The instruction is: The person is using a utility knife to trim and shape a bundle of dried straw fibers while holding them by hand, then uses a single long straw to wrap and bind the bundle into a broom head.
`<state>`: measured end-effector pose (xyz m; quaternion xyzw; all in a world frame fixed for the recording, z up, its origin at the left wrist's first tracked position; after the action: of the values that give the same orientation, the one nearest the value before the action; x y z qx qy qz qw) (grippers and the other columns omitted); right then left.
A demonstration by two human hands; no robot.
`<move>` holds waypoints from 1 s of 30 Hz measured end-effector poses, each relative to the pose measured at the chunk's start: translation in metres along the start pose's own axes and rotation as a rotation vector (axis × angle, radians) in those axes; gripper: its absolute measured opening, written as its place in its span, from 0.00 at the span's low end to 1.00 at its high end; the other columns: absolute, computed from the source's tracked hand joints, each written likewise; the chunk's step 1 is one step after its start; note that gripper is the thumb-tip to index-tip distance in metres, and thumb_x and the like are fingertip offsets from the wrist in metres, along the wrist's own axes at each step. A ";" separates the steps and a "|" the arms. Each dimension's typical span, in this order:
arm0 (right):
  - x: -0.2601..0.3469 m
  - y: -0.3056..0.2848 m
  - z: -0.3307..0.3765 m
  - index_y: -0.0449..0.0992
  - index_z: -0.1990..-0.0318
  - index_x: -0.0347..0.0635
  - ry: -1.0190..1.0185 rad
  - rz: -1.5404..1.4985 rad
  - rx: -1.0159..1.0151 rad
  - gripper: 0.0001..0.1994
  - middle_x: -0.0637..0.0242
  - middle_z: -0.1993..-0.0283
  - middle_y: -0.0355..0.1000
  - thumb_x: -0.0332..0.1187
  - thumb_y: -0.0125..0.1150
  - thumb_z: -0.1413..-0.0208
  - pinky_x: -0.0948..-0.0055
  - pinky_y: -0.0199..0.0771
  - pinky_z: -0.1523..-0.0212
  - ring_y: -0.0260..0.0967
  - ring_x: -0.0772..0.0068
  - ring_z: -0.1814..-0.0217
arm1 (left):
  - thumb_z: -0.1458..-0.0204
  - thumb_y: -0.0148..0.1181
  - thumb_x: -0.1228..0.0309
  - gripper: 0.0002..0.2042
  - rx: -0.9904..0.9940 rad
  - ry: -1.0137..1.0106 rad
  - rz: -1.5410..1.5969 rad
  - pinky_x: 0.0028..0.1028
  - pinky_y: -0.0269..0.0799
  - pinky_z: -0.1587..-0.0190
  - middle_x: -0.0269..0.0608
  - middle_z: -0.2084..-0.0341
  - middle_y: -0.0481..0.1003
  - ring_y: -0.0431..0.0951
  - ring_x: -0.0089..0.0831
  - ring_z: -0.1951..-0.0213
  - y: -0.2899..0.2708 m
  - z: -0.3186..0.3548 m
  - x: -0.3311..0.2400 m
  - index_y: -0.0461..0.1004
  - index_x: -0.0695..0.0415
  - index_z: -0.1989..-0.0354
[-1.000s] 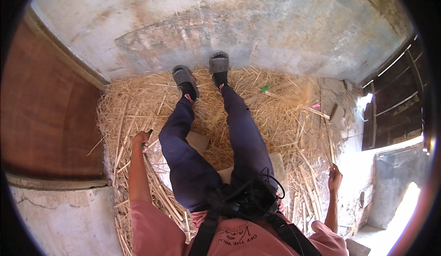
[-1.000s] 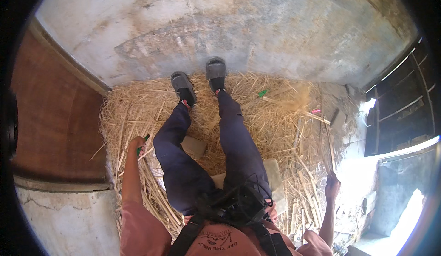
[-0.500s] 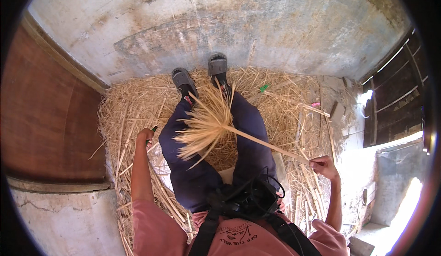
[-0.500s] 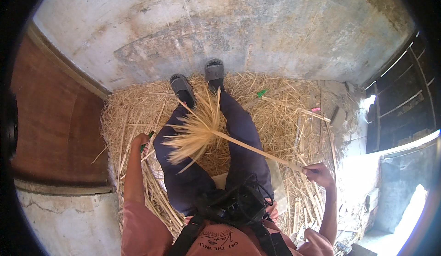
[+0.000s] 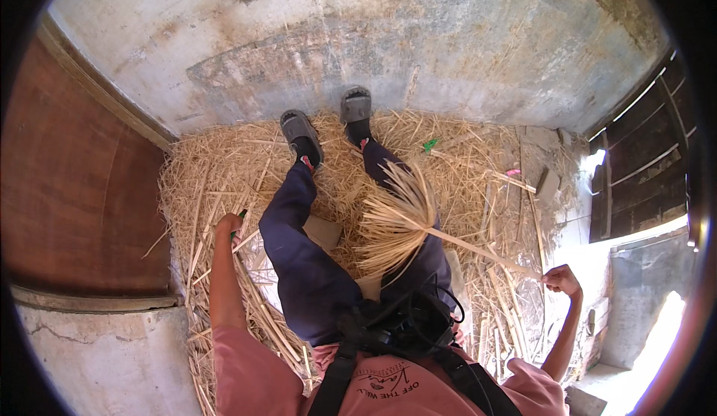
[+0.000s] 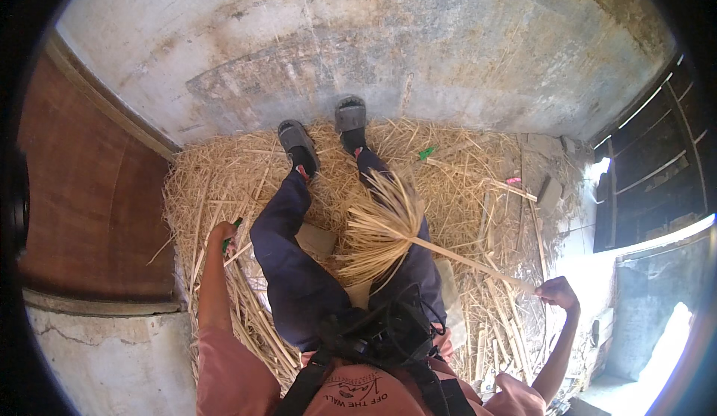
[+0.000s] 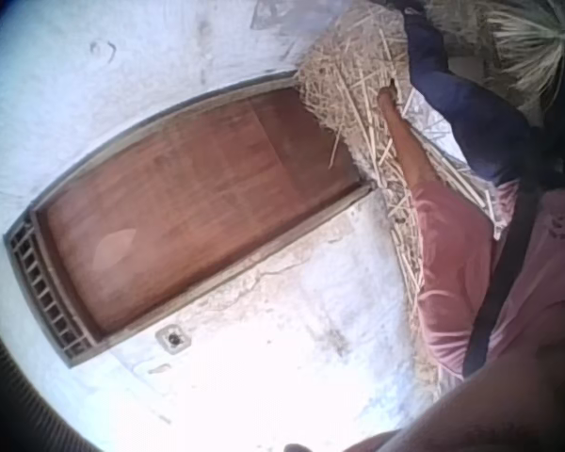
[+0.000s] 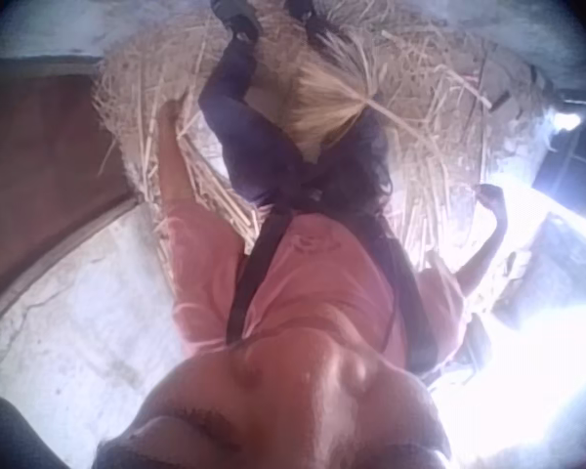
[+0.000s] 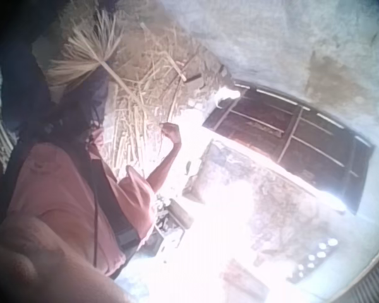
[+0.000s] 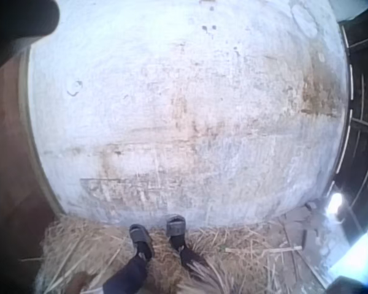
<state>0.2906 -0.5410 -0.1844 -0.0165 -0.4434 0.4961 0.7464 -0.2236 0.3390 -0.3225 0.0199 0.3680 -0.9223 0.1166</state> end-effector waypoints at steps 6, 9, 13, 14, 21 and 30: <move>-0.086 -0.104 0.040 0.86 0.65 0.41 -0.335 0.247 -0.699 0.10 0.81 0.84 0.60 0.37 0.66 0.37 0.77 0.44 0.84 0.49 0.89 0.85 | 0.33 0.47 0.61 0.17 0.041 -0.016 -0.010 0.45 0.75 0.76 0.51 0.75 0.77 0.80 0.43 0.78 0.013 -0.015 -0.020 0.71 0.65 0.65; -0.046 -0.085 0.036 0.85 0.61 0.40 -0.255 -0.015 -0.848 0.10 0.81 0.85 0.57 0.35 0.62 0.35 0.79 0.42 0.83 0.47 0.90 0.85 | 0.33 0.47 0.61 0.18 0.005 0.009 0.030 0.45 0.76 0.75 0.52 0.73 0.78 0.81 0.43 0.77 0.000 -0.013 -0.001 0.72 0.66 0.63; 0.031 -0.026 0.050 0.83 0.57 0.37 -0.430 -0.418 -0.377 0.12 0.80 0.86 0.55 0.38 0.63 0.34 0.80 0.42 0.83 0.48 0.91 0.85 | 0.33 0.47 0.62 0.18 -0.001 0.070 -0.015 0.46 0.78 0.75 0.52 0.70 0.79 0.84 0.44 0.75 -0.001 -0.008 -0.006 0.73 0.68 0.58; 0.052 -0.021 0.056 0.85 0.61 0.35 -0.310 -0.326 -0.165 0.11 0.78 0.86 0.62 0.36 0.68 0.38 0.81 0.48 0.83 0.54 0.90 0.84 | 0.34 0.47 0.64 0.15 -0.014 0.088 -0.021 0.46 0.77 0.76 0.51 0.73 0.77 0.83 0.44 0.77 0.000 -0.004 -0.009 0.72 0.67 0.62; 0.061 -0.110 0.087 0.85 0.64 0.29 -0.331 0.563 -0.874 0.12 0.75 0.82 0.65 0.33 0.70 0.40 0.70 0.51 0.79 0.55 0.84 0.78 | 0.35 0.48 0.69 0.13 -0.010 0.132 -0.022 0.48 0.79 0.78 0.55 0.70 0.79 0.85 0.46 0.76 -0.008 -0.002 -0.036 0.72 0.70 0.62; 0.027 -0.153 0.100 0.89 0.55 0.46 -0.106 0.643 -0.319 0.13 0.60 0.80 0.76 0.29 0.60 0.44 0.66 0.70 0.80 0.69 0.73 0.81 | 0.35 0.48 0.71 0.13 -0.009 0.128 -0.013 0.47 0.81 0.78 0.53 0.72 0.79 0.86 0.47 0.76 0.005 0.014 -0.038 0.74 0.69 0.66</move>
<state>0.3370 -0.6397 -0.0360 -0.2456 -0.5257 0.6300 0.5162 -0.1850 0.3334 -0.3110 0.0761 0.3788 -0.9182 0.0870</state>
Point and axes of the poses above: each hand's wrist, its own z-axis away from the middle knuckle, its own y-axis out of the palm, x = y × z, the point moved 2 cm from there along -z, towards the middle knuckle
